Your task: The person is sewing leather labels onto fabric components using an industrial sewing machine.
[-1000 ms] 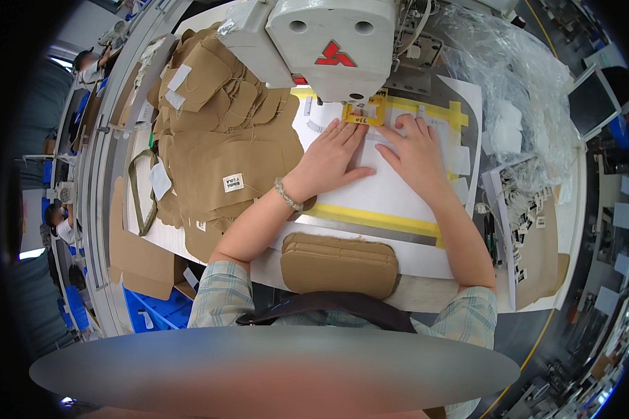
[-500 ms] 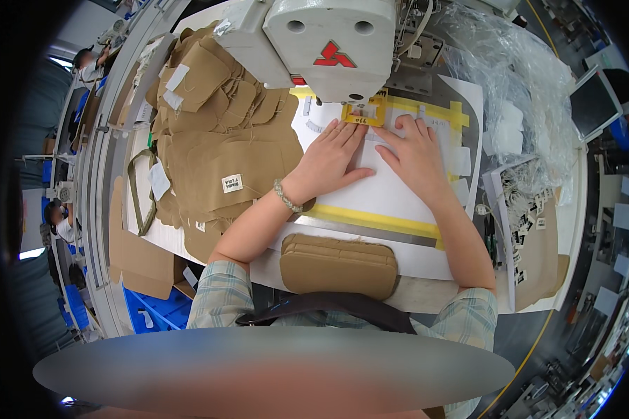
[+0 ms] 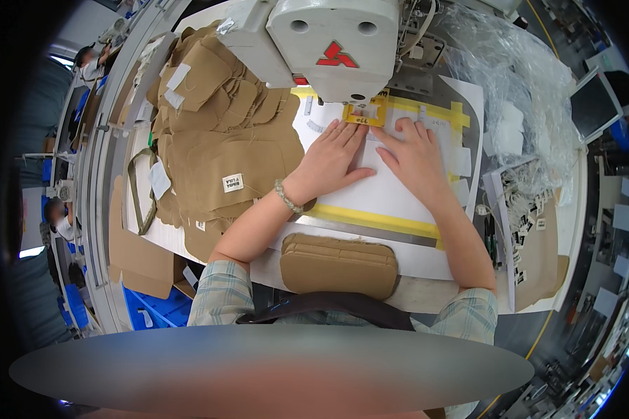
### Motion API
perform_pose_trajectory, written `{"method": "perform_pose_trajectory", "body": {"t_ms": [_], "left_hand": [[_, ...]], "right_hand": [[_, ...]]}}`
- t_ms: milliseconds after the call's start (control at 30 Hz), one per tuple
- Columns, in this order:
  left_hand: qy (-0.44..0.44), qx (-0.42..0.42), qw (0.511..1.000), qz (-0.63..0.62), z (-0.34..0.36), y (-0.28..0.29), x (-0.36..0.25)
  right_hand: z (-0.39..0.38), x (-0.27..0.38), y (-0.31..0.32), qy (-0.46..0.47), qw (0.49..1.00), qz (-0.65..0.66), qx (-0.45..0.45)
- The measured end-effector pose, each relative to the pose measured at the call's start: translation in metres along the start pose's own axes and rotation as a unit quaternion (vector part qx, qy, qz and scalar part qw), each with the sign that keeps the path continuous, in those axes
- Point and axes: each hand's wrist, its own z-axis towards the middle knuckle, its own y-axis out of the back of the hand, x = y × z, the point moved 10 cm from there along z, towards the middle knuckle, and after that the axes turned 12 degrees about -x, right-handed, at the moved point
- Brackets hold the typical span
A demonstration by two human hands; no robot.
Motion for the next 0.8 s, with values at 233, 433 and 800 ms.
{"method": "perform_pose_trajectory", "body": {"t_ms": [233,433,800], "left_hand": [[0.009,-0.014,1.0,-0.009,0.0,0.002,0.001],[0.005,-0.03,0.999,-0.012,-0.002,0.002,0.002],[0.008,-0.035,0.999,-0.024,-0.001,0.0,0.003]], "right_hand": [[0.001,0.003,0.001,0.008,1.0,-0.014,0.002],[0.001,0.004,0.001,0.007,1.0,-0.003,0.006],[-0.002,-0.013,-0.007,-0.015,1.0,0.015,0.02]]}}
